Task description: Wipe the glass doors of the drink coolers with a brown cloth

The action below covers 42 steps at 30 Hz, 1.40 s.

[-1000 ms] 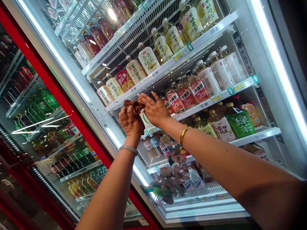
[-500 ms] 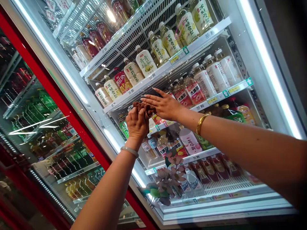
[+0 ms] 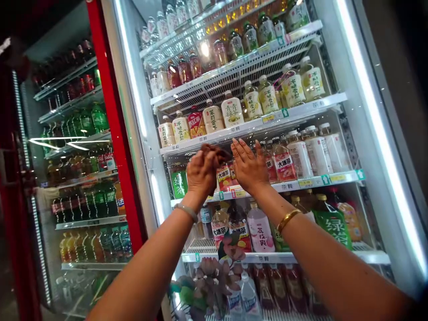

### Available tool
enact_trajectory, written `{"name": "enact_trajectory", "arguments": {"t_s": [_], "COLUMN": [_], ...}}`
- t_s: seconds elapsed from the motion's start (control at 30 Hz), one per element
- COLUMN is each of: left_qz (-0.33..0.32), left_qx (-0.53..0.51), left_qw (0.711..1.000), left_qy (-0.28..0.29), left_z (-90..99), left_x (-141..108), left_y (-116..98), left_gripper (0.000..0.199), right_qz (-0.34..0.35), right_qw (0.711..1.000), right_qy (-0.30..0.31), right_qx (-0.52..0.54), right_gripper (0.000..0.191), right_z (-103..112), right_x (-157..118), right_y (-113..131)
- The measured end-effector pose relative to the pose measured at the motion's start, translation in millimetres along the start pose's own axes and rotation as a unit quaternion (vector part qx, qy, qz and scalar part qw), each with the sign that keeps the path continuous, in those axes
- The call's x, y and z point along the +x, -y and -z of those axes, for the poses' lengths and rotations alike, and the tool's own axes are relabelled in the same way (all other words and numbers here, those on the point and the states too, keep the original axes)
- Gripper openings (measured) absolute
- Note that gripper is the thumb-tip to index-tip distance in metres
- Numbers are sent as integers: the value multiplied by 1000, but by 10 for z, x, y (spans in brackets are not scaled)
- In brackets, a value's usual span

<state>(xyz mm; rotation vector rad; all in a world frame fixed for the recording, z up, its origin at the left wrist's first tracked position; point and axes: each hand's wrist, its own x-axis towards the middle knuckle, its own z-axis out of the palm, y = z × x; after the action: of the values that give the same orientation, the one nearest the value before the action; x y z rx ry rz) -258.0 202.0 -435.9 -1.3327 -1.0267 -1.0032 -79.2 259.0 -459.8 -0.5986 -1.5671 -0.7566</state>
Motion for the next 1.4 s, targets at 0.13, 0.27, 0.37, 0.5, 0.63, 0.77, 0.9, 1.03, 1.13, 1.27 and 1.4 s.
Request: {"name": "enact_trajectory", "arguments": {"t_s": [0.13,0.27,0.37,0.5,0.63,0.77,0.9,1.03,1.13,1.27,1.4], "left_qz": [108,-59,-141,60,-61,-85,-61,-17,-30,-165,12], "left_qx": [53,30,15,50,10,-2,-4,27,24,11,28], "left_qw": [991,997,988,995,998,996,997,999,999,983,999], "left_qy": [-51,25,54,-63,-15,-25,-43,-38,12,75,29], "left_z": [-47,-56,45,69,-115,-195,-146,-151,-171,-97,-50], "left_x": [-62,-216,2,239,-64,-299,-278,-249,-186,93,334], "left_y": [-253,-382,-29,185,-231,-391,-366,-746,-1062,-931,-692], "left_gripper": [43,46,41,42,42,35,32,33,39,41,40], "right_qz": [-5,1,-1,-1,9,65,173,192,141,44,20], "right_qw": [1000,1000,1000,1000,1000,997,982,979,988,997,999], "right_qy": [-3,7,1,-15,-11,24,51,42,15,-19,-10], "right_qx": [-9,-13,-14,-11,-19,-35,-53,-55,-54,-53,-43], "right_gripper": [62,63,63,62,62,63,59,58,57,57,55], "right_z": [4,17,5,-23,-4,123,348,488,493,464,450], "right_x": [8,3,3,5,0,-9,-46,-118,-165,-179,-169], "right_y": [23,-6,-23,-9,-2,-178,-547,-768,-788,-783,-779]}}
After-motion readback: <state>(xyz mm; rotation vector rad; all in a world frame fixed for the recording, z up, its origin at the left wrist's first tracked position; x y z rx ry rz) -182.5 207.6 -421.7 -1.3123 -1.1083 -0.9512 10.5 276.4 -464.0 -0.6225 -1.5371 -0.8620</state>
